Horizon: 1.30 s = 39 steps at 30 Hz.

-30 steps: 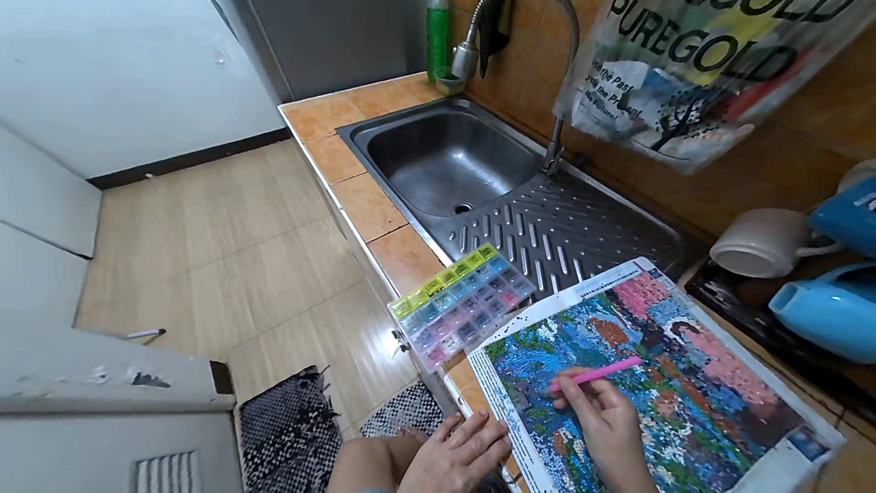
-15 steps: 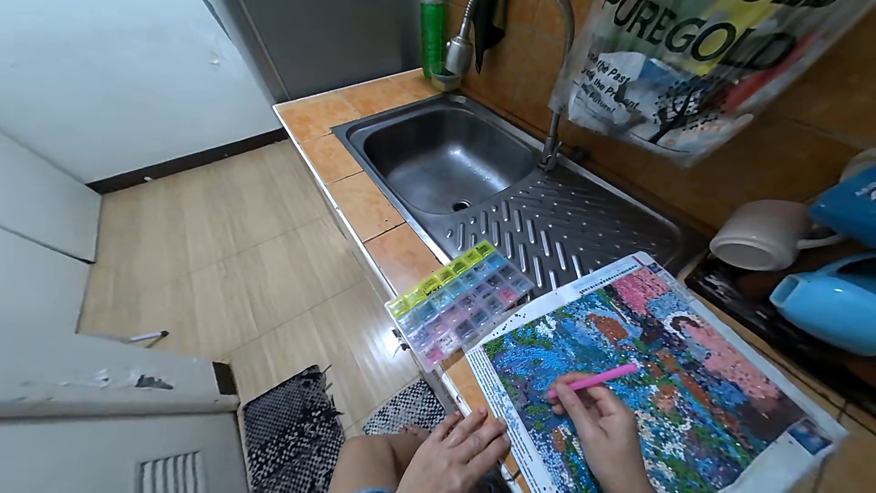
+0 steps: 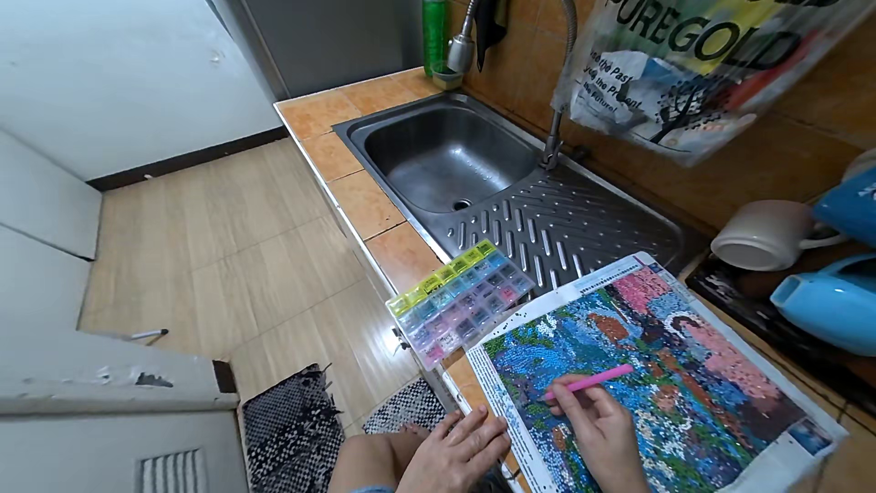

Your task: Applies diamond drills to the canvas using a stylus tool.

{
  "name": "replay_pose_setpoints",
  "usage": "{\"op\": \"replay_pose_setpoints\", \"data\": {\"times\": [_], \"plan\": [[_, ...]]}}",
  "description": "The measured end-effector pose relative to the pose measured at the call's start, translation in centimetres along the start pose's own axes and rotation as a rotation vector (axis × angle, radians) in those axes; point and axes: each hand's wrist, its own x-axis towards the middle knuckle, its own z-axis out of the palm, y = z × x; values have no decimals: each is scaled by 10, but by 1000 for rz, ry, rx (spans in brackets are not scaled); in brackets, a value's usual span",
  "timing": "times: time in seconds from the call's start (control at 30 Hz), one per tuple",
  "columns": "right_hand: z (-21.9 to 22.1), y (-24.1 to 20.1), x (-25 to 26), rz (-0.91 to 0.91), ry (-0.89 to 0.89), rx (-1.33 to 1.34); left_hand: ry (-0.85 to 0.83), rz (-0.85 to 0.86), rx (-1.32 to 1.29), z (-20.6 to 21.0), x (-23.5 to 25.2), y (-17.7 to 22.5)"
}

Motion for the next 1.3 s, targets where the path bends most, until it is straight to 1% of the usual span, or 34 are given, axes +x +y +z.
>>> {"op": "replay_pose_setpoints", "data": {"times": [0.17,0.33,0.67,0.97,1.3], "plan": [[-6,-12,4,103,38,137,-21,1,-6,-2,0,1],[-13,-9,8,120,95,220,-16,3,6,-1,0,1],[-8,-8,0,155,80,197,-18,17,12,-3,1,-1],[-7,-7,0,124,47,201,-21,-5,-4,-5,3,0],[-9,-9,-1,131,83,187,-45,5,16,-8,4,1]]}}
